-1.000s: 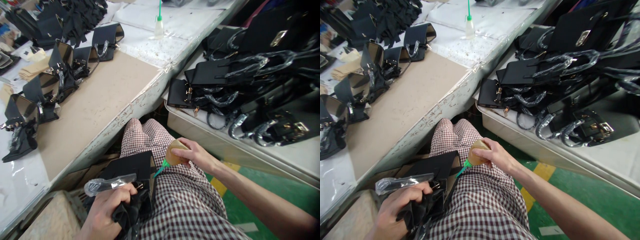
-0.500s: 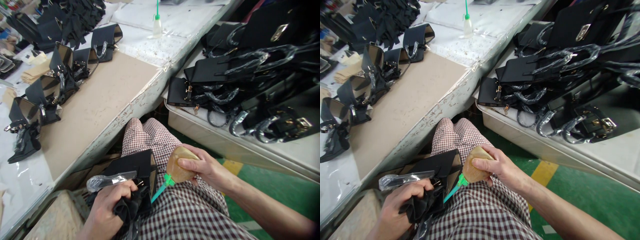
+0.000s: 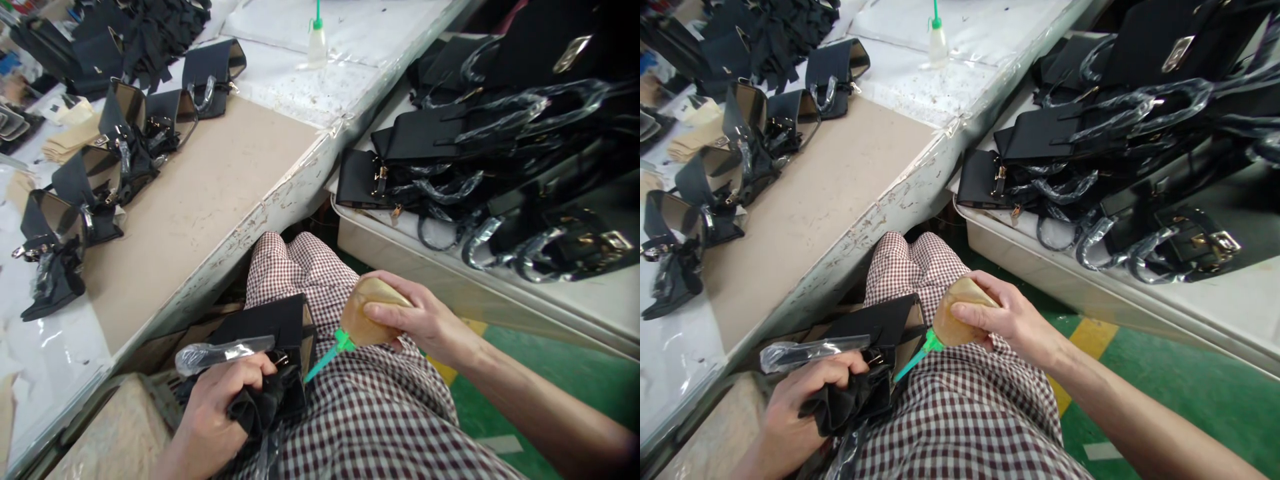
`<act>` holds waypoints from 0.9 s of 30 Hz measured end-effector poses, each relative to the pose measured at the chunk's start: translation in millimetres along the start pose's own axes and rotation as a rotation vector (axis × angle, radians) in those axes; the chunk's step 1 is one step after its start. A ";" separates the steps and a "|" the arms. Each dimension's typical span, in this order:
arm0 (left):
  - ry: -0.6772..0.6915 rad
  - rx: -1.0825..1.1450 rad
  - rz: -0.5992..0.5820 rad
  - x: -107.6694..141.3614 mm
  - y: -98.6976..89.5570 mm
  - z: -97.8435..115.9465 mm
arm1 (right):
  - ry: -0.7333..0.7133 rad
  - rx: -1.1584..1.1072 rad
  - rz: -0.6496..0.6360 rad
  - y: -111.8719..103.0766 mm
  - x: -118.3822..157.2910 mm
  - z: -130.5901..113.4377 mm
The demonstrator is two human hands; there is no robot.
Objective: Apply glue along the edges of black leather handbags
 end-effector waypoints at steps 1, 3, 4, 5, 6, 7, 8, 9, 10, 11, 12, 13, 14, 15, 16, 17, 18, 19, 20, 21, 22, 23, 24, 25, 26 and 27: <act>-0.002 -0.005 -0.003 0.3 0.0 -0.5 | 0.002 -0.026 -0.015 2.7 2.0 -0.9; -0.007 -0.007 -0.008 0.4 -0.2 -1.1 | 0.017 -0.040 -0.046 6.6 5.1 -2.0; -0.009 -0.005 -0.012 0.2 -0.4 -1.1 | 0.024 -0.038 -0.060 7.4 5.9 -2.0; -0.008 -0.001 -0.015 0.0 -0.6 -1.1 | 0.028 -0.034 -0.069 7.6 6.3 -1.6; -0.008 0.002 -0.018 -0.3 -0.8 -0.9 | 0.029 -0.027 -0.067 7.0 6.1 -0.8; -0.010 0.004 -0.020 -0.5 -1.1 -0.6 | 0.026 -0.017 -0.057 5.8 5.5 0.4; -0.009 0.005 -0.019 -0.6 -1.3 -0.3 | 0.022 -0.007 -0.040 4.1 4.4 1.9; -0.011 0.006 -0.014 -0.6 -1.5 0.0 | 0.018 0.003 -0.025 2.2 2.9 3.5; -0.014 0.006 -0.009 -0.4 -1.7 0.3 | 0.015 0.017 -0.011 0.2 1.1 5.2; -0.015 0.006 -0.005 -0.2 -1.7 0.5 | 0.014 0.033 -0.001 -1.8 -0.9 6.8; -0.015 0.007 -0.003 0.2 -1.7 0.6 | 0.014 0.049 0.008 -3.7 -2.9 8.2; -0.013 0.007 -0.006 0.5 -1.7 0.7 | 0.012 0.064 0.015 -5.5 -5.0 9.4; -0.011 0.007 -0.010 0.8 -1.5 0.6 | 0.013 0.081 0.021 -7.2 -6.9 10.4; -0.010 0.005 -0.014 0.9 -1.4 0.4 | 0.014 0.098 0.026 -8.7 -8.7 11.2; -0.008 0.003 -0.018 1.0 -1.3 0.1 | 0.017 0.111 0.027 -10.1 -10.4 11.9; -0.008 0.002 -0.015 1.1 -1.2 -0.3 | 0.017 0.121 0.026 -11.4 -12.1 12.5; -0.009 0.002 -0.014 1.1 -1.0 -0.7 | 0.017 0.133 0.024 -12.5 -13.7 13.0; -0.011 0.003 -0.016 1.1 -0.6 -1.2 | 0.018 0.148 0.024 -13.5 -15.3 13.5; -0.016 0.005 -0.019 1.2 -0.1 -1.8 | 0.018 0.165 0.027 -14.3 -16.8 13.8; -0.019 0.008 -0.022 1.4 0.6 -2.3 | 0.018 0.182 0.028 -15.0 -18.3 14.0; -0.024 0.010 -0.024 1.5 1.2 -2.7 | 0.019 0.199 0.030 -15.5 -19.7 14.0; -0.029 0.011 -0.024 1.7 1.8 -3.0 | 0.021 0.218 0.033 -15.8 -21.0 13.9; -0.032 0.010 -0.022 1.6 2.2 -3.1 | 0.027 0.237 0.035 -16.1 -22.2 13.7; -0.031 0.007 -0.019 1.4 2.4 -2.9 | 0.034 0.258 0.040 -16.4 -23.3 13.6; -0.028 0.003 -0.019 0.9 2.4 -2.5 | 0.040 0.284 0.048 -16.8 -24.4 13.6; -0.024 -0.001 -0.019 0.2 2.2 -2.0 | 0.043 0.314 0.057 -17.2 -25.4 13.7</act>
Point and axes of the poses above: each hand's wrist, its own x-axis away from the middle knuckle, its own y-axis out of the palm, z = x × y, the point moved 1 cm from there along -x, towards the middle knuckle, and after that the axes turned 9 degrees about -z, right-handed, at the moved point
